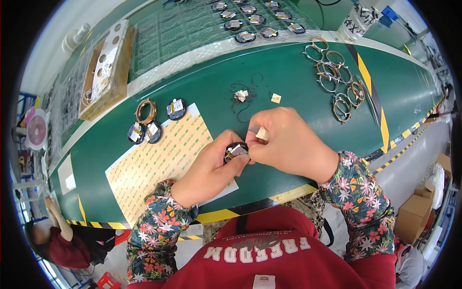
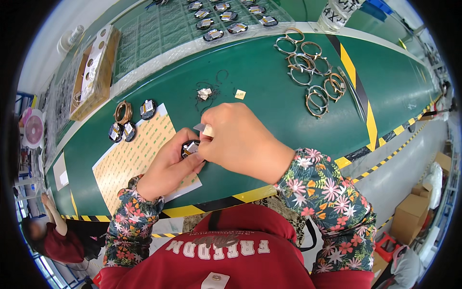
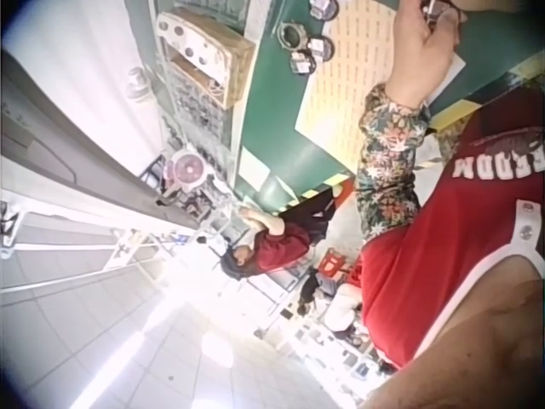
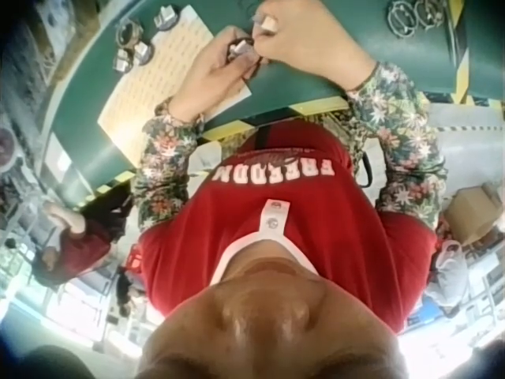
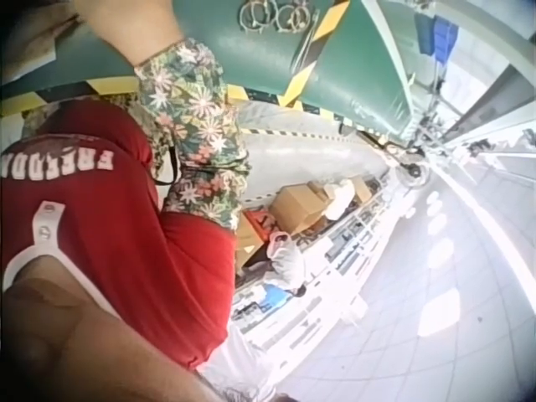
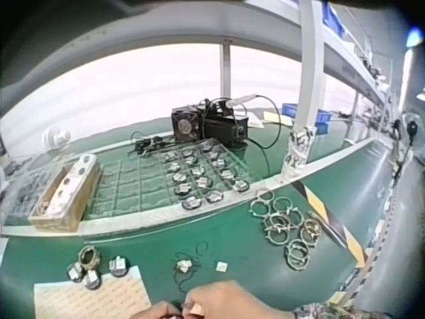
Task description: The person peels a small adhesive square from a sheet, presses it onto the back of a watch component, and uses a thin blue tool to press the edges down. They then use a small blade to trim excess material from the component before setting it down.
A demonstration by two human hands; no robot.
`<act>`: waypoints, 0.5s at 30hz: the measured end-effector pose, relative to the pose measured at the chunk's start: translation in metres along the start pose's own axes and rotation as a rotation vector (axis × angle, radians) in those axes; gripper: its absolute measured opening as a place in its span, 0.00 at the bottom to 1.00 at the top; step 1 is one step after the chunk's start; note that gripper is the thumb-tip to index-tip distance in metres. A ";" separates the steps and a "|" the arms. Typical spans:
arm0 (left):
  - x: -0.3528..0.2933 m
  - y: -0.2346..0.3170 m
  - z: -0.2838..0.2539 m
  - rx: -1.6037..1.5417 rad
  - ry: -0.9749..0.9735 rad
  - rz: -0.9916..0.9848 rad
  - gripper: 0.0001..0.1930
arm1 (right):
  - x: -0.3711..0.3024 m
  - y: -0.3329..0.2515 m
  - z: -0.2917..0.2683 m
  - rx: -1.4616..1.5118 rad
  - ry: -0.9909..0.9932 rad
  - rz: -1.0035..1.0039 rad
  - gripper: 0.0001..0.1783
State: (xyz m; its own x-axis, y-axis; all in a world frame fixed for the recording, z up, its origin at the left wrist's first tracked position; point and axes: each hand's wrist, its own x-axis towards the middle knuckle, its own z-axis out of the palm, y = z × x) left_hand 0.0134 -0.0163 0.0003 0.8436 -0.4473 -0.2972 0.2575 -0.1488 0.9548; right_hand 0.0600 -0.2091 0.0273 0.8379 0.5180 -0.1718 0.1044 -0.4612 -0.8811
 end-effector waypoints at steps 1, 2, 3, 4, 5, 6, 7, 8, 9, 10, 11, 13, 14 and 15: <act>0.000 -0.002 0.000 0.023 0.002 0.003 0.05 | -0.002 0.002 0.004 -0.128 0.103 -0.145 0.04; 0.000 -0.003 0.000 0.021 0.002 0.004 0.05 | -0.003 0.002 0.007 -0.255 0.206 -0.291 0.04; 0.000 -0.005 0.001 0.018 0.012 0.020 0.05 | -0.004 0.002 0.009 -0.256 0.204 -0.290 0.04; 0.000 -0.005 0.002 0.015 0.023 0.037 0.05 | -0.004 0.002 0.010 -0.276 0.215 -0.306 0.05; 0.000 -0.006 0.002 0.013 0.024 0.036 0.05 | -0.005 0.002 0.012 -0.296 0.225 -0.323 0.06; 0.000 -0.006 0.002 0.014 0.030 0.042 0.05 | -0.006 0.000 0.013 -0.296 0.223 -0.324 0.06; 0.000 -0.006 0.002 0.016 0.036 0.048 0.05 | -0.007 -0.002 0.014 -0.326 0.241 -0.328 0.06; 0.000 -0.005 0.003 0.015 0.038 0.047 0.05 | -0.008 -0.003 0.015 -0.355 0.259 -0.332 0.07; 0.000 -0.004 0.004 0.015 0.044 0.046 0.06 | -0.009 -0.004 0.016 -0.356 0.259 -0.331 0.07; 0.000 -0.003 0.004 0.016 0.050 0.045 0.06 | -0.010 -0.004 0.016 -0.373 0.263 -0.338 0.07; 0.000 -0.003 0.004 0.015 0.049 0.045 0.06 | -0.010 -0.004 0.017 -0.390 0.268 -0.345 0.07; 0.000 -0.004 0.004 0.026 0.049 0.049 0.07 | -0.010 -0.004 0.017 -0.396 0.267 -0.346 0.07; 0.000 -0.004 0.004 0.026 0.048 0.049 0.07 | -0.010 -0.004 0.017 -0.402 0.266 -0.346 0.08; 0.000 -0.004 0.005 0.031 0.051 0.057 0.07 | -0.011 -0.004 0.017 -0.402 0.265 -0.346 0.08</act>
State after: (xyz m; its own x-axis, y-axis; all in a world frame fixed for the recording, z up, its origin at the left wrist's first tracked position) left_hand 0.0101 -0.0198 -0.0039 0.8797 -0.4100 -0.2409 0.1944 -0.1523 0.9690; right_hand 0.0414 -0.2001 0.0252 0.8191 0.5128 0.2571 0.5465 -0.5616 -0.6212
